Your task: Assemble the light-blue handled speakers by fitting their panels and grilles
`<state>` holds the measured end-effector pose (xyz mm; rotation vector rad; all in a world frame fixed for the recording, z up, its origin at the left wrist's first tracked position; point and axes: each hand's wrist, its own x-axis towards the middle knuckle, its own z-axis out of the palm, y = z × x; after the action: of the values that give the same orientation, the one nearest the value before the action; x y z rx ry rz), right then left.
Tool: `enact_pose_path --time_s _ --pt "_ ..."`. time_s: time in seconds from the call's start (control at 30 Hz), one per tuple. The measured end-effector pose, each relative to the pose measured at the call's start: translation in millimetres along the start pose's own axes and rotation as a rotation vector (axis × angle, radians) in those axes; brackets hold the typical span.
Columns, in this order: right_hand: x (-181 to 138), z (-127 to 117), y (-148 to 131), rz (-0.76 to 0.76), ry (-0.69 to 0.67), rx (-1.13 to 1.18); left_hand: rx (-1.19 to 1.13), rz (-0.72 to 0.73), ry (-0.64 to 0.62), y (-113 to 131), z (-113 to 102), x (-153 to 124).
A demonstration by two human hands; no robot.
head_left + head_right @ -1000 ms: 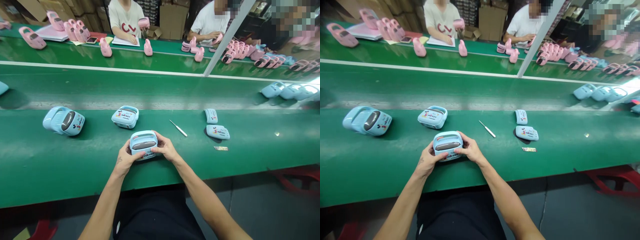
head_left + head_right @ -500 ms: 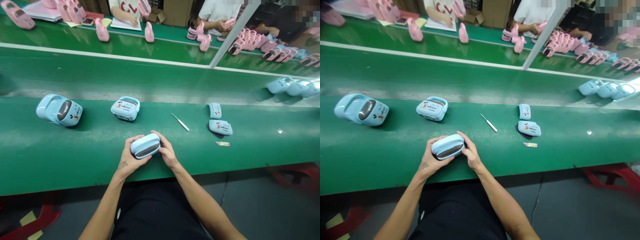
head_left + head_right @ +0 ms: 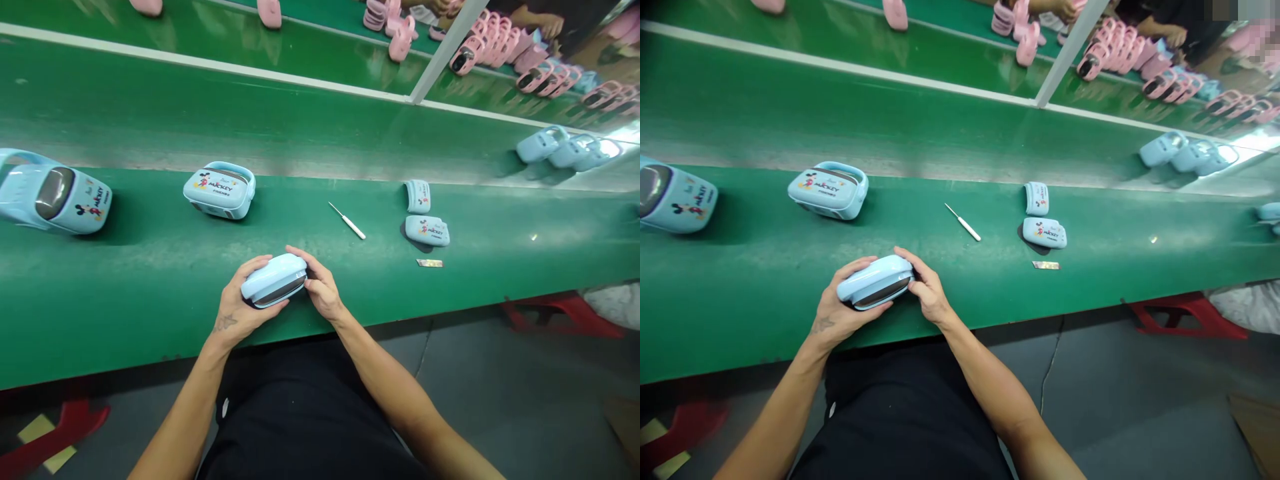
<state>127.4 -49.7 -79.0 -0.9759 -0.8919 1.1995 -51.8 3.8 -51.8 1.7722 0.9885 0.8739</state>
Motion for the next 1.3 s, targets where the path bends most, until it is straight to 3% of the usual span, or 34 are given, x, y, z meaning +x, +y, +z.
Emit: enact_pose_path --time_s 0.37,0.53,0.63,0.73,0.87,1.3 --pt "3 6 -12 0.151 0.082 0.076 -0.039 -0.03 0.029 -2 0 2" --pt "9 -3 -11 0.143 0.028 0.045 -0.052 -0.225 0.003 15 -3 15" --pt "17 0 -13 0.105 0.056 0.034 -0.057 -0.321 0.073 33 1 25" --pt "22 13 -19 0.118 0.155 0.122 -0.159 -0.309 0.133 52 7 30" --pt "19 29 -25 0.209 0.148 0.273 -0.251 -0.25 0.148 65 9 26" --pt "11 39 -30 0.205 0.155 0.341 -0.323 -0.261 0.204 66 5 20"
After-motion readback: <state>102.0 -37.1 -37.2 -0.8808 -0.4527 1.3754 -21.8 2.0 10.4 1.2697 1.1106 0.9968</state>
